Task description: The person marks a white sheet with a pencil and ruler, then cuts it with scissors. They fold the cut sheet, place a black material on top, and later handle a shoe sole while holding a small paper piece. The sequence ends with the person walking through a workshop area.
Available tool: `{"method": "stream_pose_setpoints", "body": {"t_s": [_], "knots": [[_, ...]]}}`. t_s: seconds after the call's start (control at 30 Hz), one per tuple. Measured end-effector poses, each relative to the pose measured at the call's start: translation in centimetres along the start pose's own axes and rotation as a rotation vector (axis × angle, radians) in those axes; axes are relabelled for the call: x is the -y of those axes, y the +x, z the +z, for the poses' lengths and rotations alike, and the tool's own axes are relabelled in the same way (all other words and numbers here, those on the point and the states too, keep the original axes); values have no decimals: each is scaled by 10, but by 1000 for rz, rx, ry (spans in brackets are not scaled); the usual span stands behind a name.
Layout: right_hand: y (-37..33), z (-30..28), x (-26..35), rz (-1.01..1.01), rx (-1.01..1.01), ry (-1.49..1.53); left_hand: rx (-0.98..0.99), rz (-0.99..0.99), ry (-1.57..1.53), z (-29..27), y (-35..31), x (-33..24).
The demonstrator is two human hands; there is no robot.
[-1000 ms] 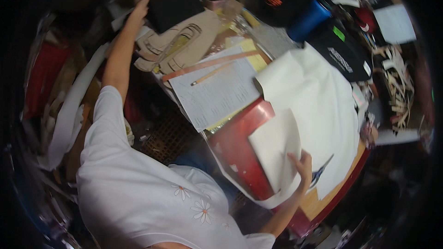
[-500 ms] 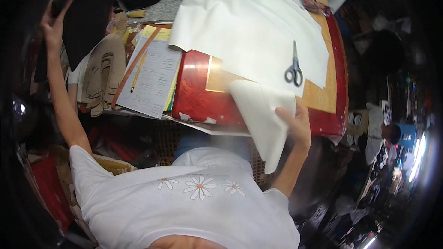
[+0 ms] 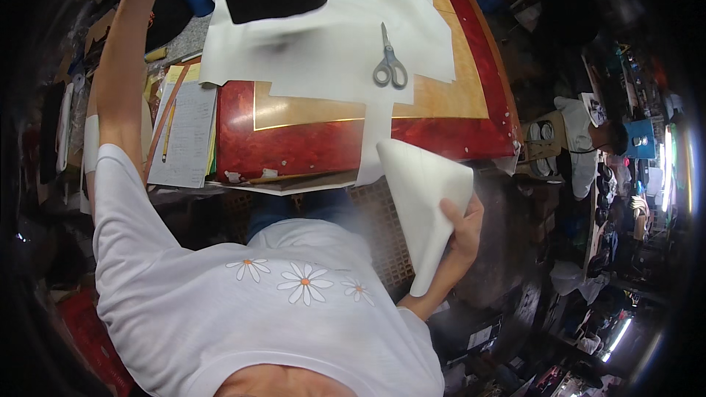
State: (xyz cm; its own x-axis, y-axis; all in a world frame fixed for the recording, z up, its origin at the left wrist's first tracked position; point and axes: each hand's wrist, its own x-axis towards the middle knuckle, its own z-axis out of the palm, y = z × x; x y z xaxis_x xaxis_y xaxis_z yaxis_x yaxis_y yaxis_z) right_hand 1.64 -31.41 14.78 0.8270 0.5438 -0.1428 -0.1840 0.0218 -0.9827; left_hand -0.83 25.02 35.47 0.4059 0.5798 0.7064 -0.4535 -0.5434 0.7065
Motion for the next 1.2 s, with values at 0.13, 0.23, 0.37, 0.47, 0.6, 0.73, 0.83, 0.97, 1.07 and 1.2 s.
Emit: {"method": "stream_pose_setpoints", "body": {"t_s": [0.13, 0.23, 0.37, 0.47, 0.6, 0.73, 0.83, 0.97, 1.07, 1.2], "knots": [[-6, -13, -9, -7, -27, 18, 150, 480, 148, 8, -70, 34], [-6, -18, -10, -25, -49, -26, 545, 484, 227, -19, -206, 62], [-4, -17, 2, -27, -75, -146, 882, 75, 499, -35, -380, 59], [1, -7, 15, -47, -78, -360, 782, -82, 469, -50, -416, 57], [8, 9, 32, -94, -55, -615, 308, -356, 380, -38, -415, 68], [9, 16, 42, -111, -77, -745, 163, -657, 376, -8, -394, 101], [5, 10, 44, -112, -92, -808, 136, -710, 424, -3, -379, 120], [4, -7, 42, -102, -161, -850, 196, -754, 308, -2, -378, 127], [10, -18, 40, -144, -227, -970, 178, -605, 518, 3, -382, 121], [18, -24, 39, -185, -193, -931, 237, -635, 297, 7, -375, 106]]}}
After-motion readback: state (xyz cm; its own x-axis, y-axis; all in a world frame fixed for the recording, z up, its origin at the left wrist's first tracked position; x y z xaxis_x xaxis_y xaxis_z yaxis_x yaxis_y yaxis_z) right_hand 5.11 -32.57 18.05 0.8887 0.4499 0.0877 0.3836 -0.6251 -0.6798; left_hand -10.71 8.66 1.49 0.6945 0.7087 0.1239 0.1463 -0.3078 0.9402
